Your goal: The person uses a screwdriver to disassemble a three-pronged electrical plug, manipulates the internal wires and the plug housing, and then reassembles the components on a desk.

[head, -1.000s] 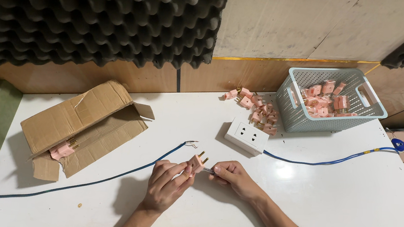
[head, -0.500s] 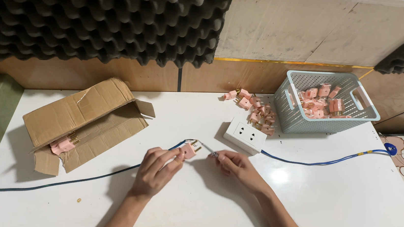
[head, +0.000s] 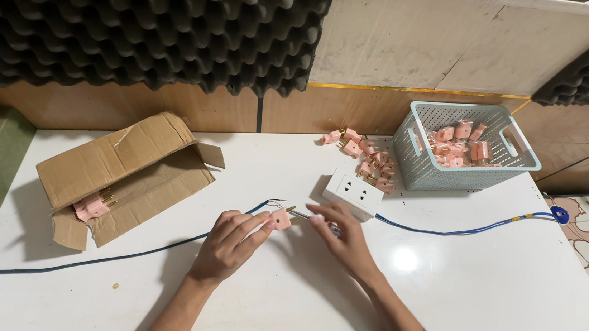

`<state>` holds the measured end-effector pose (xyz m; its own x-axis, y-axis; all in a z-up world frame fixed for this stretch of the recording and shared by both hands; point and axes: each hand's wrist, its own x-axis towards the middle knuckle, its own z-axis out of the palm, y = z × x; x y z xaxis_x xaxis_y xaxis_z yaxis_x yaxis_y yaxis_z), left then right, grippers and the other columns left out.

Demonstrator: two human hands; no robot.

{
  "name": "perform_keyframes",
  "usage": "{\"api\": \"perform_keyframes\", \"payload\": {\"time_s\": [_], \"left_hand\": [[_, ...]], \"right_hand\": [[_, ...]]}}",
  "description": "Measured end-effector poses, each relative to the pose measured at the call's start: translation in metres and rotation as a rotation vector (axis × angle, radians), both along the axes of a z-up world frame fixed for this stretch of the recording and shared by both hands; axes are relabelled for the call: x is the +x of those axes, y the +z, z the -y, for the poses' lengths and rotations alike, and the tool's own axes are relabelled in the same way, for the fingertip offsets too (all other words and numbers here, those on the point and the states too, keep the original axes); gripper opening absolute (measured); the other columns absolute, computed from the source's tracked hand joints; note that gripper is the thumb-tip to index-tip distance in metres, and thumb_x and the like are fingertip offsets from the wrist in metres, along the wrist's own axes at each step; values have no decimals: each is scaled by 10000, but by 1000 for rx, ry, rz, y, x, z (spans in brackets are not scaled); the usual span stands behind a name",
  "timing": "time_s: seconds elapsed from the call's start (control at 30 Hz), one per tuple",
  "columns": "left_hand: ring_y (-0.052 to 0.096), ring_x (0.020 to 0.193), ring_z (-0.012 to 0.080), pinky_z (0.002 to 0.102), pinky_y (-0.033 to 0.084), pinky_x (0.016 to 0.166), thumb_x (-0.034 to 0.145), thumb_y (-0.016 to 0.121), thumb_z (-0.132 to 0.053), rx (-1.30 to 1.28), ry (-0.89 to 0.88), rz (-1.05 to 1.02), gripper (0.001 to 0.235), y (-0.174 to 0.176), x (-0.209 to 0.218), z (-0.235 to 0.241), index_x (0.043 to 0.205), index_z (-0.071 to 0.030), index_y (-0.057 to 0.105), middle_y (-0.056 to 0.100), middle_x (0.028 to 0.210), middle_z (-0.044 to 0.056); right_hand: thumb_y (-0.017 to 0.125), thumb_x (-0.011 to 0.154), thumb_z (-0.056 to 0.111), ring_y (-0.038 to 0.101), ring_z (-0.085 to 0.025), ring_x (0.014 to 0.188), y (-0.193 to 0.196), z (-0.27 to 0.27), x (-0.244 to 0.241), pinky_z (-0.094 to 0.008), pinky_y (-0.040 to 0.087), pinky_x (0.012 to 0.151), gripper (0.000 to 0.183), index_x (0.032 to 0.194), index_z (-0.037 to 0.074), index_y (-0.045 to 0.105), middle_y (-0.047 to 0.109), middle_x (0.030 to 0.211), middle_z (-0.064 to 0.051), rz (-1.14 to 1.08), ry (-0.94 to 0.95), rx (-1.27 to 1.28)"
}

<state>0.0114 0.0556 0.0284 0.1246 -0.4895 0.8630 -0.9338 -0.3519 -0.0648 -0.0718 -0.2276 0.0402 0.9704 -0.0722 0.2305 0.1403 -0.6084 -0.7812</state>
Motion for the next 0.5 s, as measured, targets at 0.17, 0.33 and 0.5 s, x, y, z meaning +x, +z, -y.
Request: {"api": "perform_keyframes", "payload": {"time_s": [0.17, 0.33, 0.5], "left_hand": [[736, 1093, 228, 469, 553, 958, 1161, 660, -21, 157, -88, -32, 203, 28, -31, 10, 1321, -36, 785, 735, 1435, 144], [752, 1135, 283, 426, 484, 1039, 996, 729, -124, -97, -201, -631, 217, 141, -109, 9, 1209, -129, 771, 823, 1283, 53], [750, 1143, 282, 421, 489, 1046, 1005, 722, -124, -135, -332, -675, 220, 193, -148, 20, 1222, -119, 757, 815, 1284, 59]], "right_hand": [[745, 1079, 156, 774, -187, 1105, 25, -31, -15, -344, 664, 1003, 448, 1488, -25, 753, 837, 1265, -124, -188, 186, 747], [846, 1006, 151, 638, -148, 860, 9, -20, -27, -301, 558, 793, 336, 1289, -29, 862, 798, 996, -62, -225, 17, 809], [900, 972, 62, 794, -192, 907, -16, -27, -27, -350, 701, 837, 396, 1332, -88, 833, 807, 1020, -132, -86, -70, 869]]}}
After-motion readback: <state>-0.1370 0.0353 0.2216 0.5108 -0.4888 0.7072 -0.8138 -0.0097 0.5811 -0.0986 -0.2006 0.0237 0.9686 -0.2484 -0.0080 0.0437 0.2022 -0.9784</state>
